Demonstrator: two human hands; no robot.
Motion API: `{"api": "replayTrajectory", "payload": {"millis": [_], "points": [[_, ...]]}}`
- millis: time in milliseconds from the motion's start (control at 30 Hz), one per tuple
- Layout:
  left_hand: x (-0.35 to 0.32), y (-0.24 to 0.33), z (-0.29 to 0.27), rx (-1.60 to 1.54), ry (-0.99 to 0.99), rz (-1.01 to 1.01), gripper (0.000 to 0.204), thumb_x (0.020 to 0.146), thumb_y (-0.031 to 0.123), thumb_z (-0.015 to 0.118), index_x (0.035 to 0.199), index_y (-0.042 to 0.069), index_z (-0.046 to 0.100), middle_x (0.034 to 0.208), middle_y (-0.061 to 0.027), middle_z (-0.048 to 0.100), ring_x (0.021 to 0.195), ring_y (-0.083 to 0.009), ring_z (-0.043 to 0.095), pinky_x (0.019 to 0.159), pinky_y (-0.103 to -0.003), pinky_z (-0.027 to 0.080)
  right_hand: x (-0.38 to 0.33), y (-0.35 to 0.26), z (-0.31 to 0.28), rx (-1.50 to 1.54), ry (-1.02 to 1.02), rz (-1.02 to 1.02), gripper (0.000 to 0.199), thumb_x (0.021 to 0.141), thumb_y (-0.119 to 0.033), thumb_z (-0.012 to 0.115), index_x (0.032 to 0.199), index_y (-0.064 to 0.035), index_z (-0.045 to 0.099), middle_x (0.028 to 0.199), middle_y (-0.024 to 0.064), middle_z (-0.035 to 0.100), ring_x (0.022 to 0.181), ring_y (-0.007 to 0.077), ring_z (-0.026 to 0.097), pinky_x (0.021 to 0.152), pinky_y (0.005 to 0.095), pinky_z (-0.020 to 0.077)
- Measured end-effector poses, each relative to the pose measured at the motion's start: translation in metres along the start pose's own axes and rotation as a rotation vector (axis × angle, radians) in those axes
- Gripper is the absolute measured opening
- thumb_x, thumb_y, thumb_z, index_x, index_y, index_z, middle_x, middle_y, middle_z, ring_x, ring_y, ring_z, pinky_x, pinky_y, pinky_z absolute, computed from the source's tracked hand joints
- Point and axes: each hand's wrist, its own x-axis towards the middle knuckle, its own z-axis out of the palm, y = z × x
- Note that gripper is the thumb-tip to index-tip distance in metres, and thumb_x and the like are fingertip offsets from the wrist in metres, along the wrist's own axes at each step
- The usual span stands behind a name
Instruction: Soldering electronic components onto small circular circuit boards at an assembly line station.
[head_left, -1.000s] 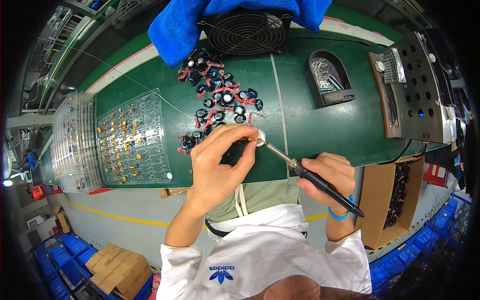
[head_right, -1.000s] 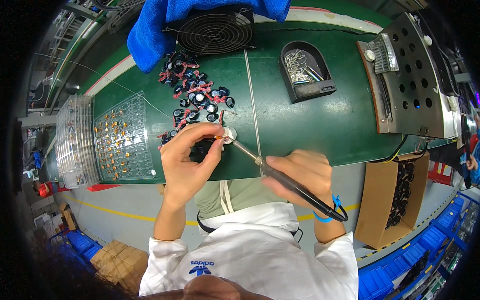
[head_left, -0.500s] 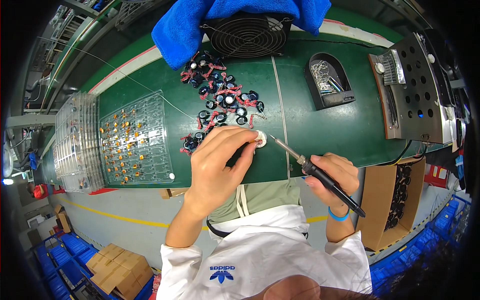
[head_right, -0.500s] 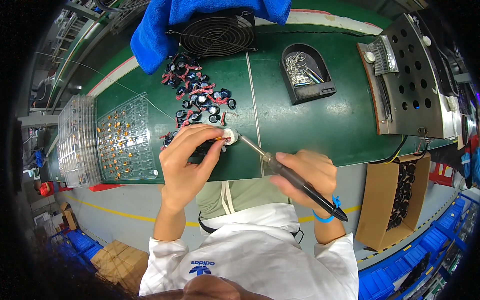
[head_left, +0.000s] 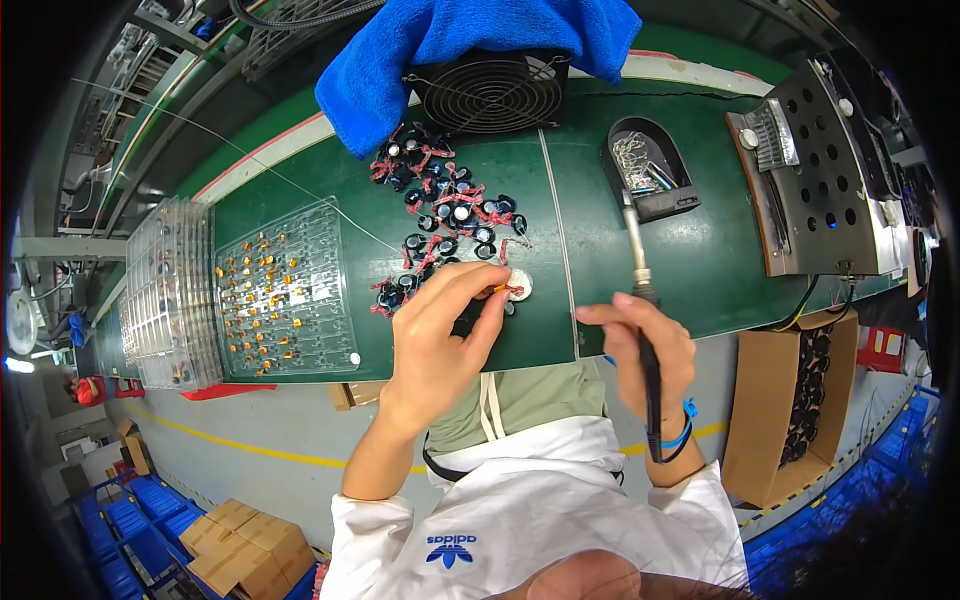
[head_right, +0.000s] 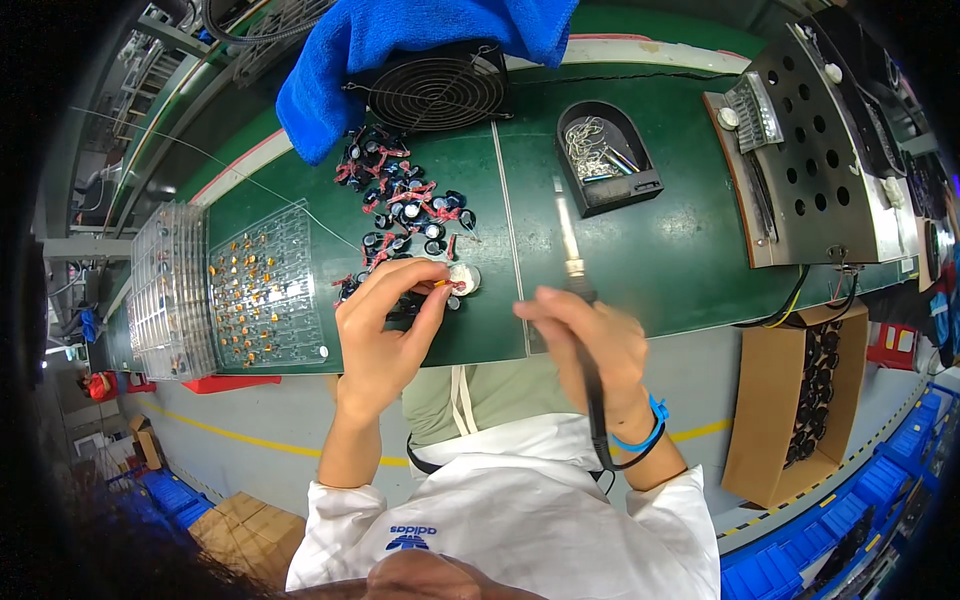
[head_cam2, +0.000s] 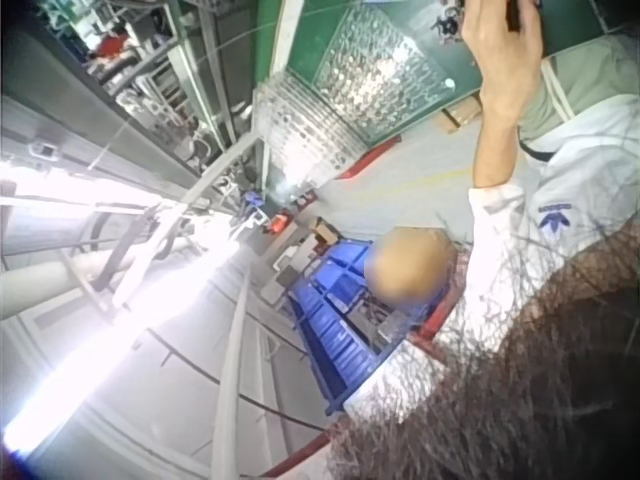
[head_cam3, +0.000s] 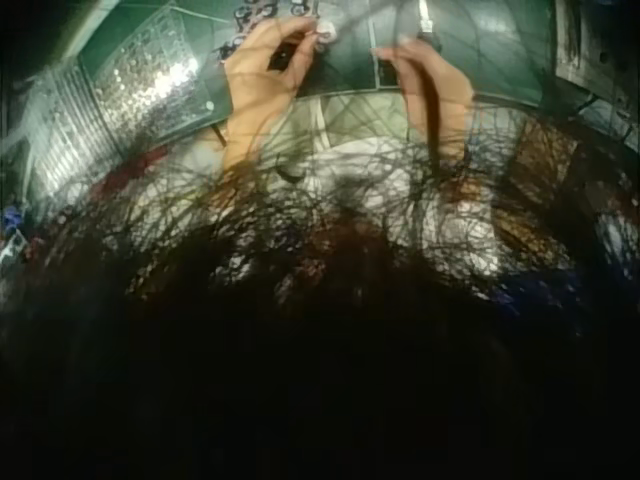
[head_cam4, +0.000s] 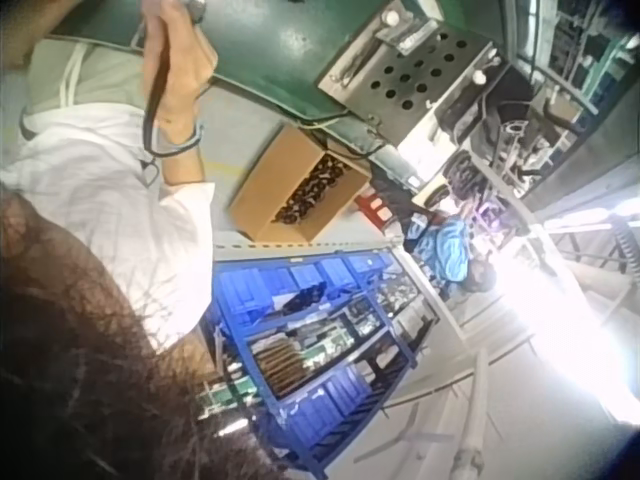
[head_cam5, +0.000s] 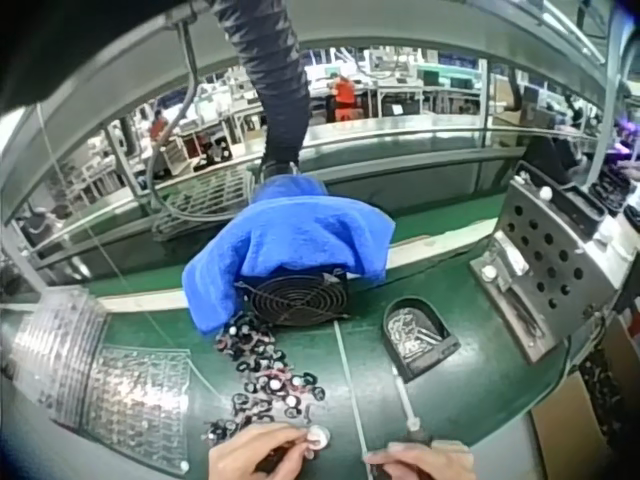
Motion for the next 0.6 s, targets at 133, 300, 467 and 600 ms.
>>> {"api": "replayTrajectory", "payload": {"millis": [133, 300, 467, 600], "points": [[0.003, 0.002, 0.001, -0.019, 0.005, -0.019, 0.024, 0.086, -0.009, 0.076, 0.108, -0.002, 0.074, 0.103, -0.012, 0.076, 0.085, -0.0199, 0.073, 0.078, -0.03, 0.058, 0.016, -0.014, 0.02, -0.113, -0.028, -0.074, 0.051, 0.079, 0.015, 0.075, 0.126, -0.0005, 0.062, 0.108, 0.0112, 0.079, 0.062, 0.0157, 0.06, 0.06, 0.0296, 0.0513], [0.012, -0.004, 0.002, 0.028, -0.005, 0.073, 0.023, 0.085, -0.009, 0.076, 0.107, -0.002, 0.074, 0.103, -0.0133, 0.077, 0.088, -0.024, 0.074, 0.081, -0.032, 0.058, 0.016, -0.007, 0.037, -0.175, 0.013, -0.175, 0.05, 0.076, 0.006, 0.08, 0.124, -0.0038, 0.07, 0.103, 0.0087, 0.077, 0.062, 0.0205, 0.056, 0.056, 0.0322, 0.049], [0.007, -0.007, -0.004, 0.024, 0.017, 0.051, 0.021, 0.085, -0.007, 0.076, 0.105, -0.002, 0.075, 0.103, -0.015, 0.076, 0.092, -0.028, 0.075, 0.082, -0.035, 0.059, 0.02, -0.01, 0.036, -0.262, -0.145, -0.235, 0.045, 0.078, 0.009, 0.081, 0.119, -0.0034, 0.067, 0.102, 0.0122, 0.077, 0.071, 0.027, 0.064, 0.061, 0.0358, 0.0534], [0.008, -0.013, 0.004, -0.002, 0.01, 0.248, 0.022, 0.082, -0.007, 0.076, 0.103, -0.001, 0.073, 0.104, -0.0136, 0.073, 0.094, -0.0322, 0.071, 0.082, -0.038, 0.058, 0.018, -0.014, 0.033, -0.264, -0.156, -0.159, 0.041, 0.081, 0.009, 0.077, 0.12, -0.0007, 0.066, 0.105, 0.0149, 0.077, 0.078, 0.03, 0.067, 0.069, 0.0364, 0.055]]}}
